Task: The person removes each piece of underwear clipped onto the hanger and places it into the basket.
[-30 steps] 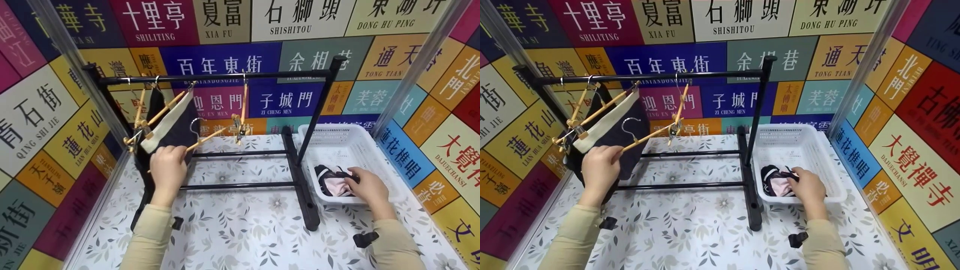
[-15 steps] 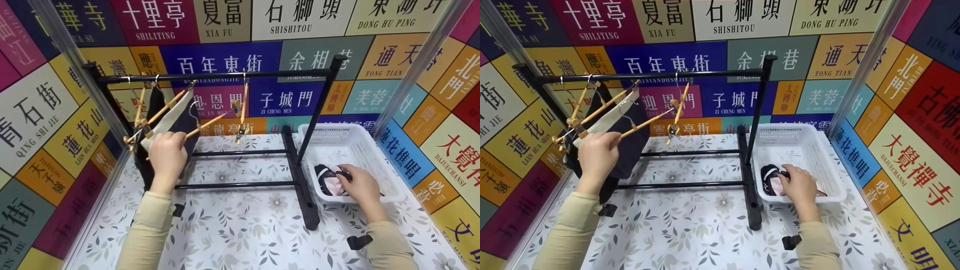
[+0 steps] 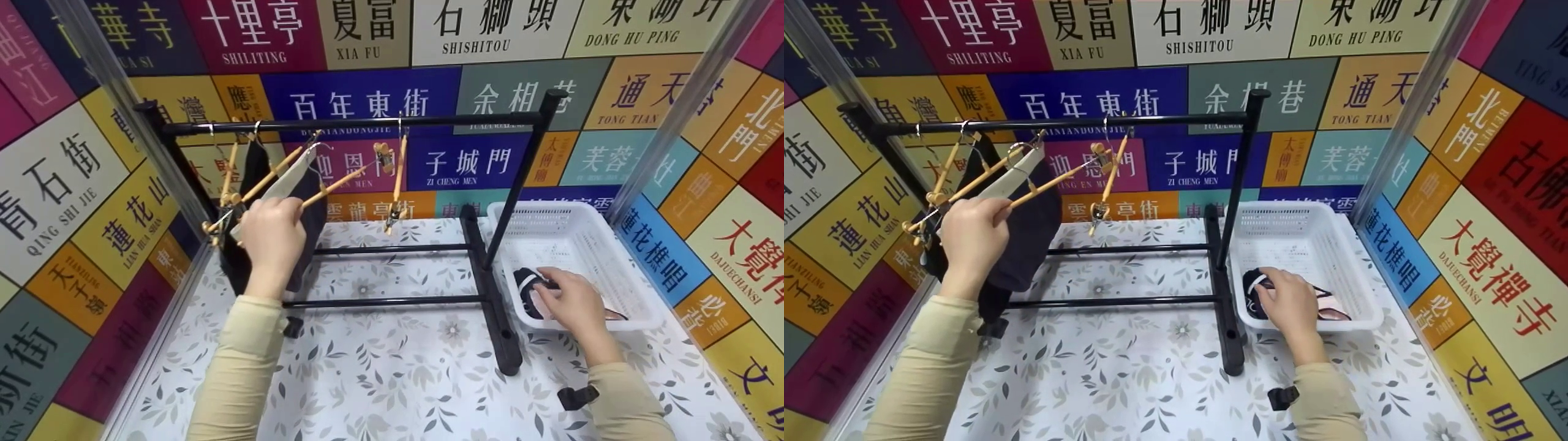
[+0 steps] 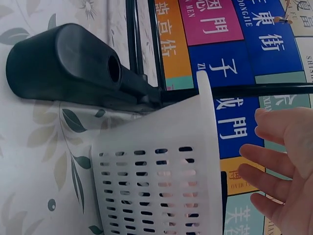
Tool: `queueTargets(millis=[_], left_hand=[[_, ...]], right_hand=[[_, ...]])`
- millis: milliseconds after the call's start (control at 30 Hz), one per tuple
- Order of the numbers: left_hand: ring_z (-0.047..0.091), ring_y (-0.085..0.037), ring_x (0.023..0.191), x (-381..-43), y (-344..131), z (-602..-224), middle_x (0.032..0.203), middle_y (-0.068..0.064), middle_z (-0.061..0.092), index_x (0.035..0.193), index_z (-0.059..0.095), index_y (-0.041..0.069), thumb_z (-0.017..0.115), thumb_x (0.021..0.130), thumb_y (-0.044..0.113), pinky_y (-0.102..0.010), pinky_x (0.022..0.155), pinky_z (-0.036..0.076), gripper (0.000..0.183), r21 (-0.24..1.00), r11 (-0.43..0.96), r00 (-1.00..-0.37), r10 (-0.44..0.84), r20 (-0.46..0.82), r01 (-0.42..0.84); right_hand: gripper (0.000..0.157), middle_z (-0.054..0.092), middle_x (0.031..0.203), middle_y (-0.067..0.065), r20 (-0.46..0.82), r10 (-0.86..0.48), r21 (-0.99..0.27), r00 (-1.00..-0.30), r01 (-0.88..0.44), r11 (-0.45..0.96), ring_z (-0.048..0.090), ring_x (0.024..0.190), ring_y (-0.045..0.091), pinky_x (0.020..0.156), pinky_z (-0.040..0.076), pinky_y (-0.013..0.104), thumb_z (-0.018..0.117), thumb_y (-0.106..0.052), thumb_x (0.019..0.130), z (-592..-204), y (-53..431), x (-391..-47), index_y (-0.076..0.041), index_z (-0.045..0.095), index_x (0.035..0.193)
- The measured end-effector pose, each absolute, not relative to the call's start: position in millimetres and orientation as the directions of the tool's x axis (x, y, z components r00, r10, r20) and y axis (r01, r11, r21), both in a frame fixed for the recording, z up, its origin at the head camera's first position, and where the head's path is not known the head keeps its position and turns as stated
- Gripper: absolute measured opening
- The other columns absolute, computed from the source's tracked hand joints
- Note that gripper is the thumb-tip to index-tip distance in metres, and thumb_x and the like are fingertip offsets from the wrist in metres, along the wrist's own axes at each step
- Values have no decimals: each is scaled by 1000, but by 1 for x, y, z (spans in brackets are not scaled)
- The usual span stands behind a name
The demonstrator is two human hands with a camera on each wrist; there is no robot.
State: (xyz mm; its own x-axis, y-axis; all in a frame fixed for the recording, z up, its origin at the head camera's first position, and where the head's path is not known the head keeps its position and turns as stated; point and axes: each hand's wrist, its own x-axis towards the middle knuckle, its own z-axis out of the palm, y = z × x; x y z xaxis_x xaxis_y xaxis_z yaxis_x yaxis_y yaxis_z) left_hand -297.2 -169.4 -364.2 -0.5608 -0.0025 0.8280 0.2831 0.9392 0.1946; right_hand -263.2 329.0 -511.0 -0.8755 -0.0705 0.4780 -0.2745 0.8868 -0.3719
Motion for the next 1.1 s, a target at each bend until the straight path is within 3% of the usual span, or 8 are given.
queueTargets(millis=[667, 1100], left_hand=[[55, -40, 66, -307, -156, -336, 69, -14, 65, 72, 69, 4, 62, 79, -1, -51, 62, 41, 11, 187, 945, -547, -10, 837, 269], [56, -40, 66, -316, -146, -321, 74, -16, 67, 76, 70, 2, 61, 79, -1, -52, 59, 43, 10, 170, 967, -606, -21, 795, 191]], right_hand=[[36, 71, 113, 13, 534, -180, -332, -826, -401, 854, 64, 103, 39, 86, 47, 54, 77, -17, 83, -519, 293, -265, -8, 70, 117], [34, 72, 109, 10, 570, -203, -360, -796, -465, 809, 65, 101, 35, 89, 47, 50, 78, -17, 84, -523, 263, -263, -9, 71, 116]])
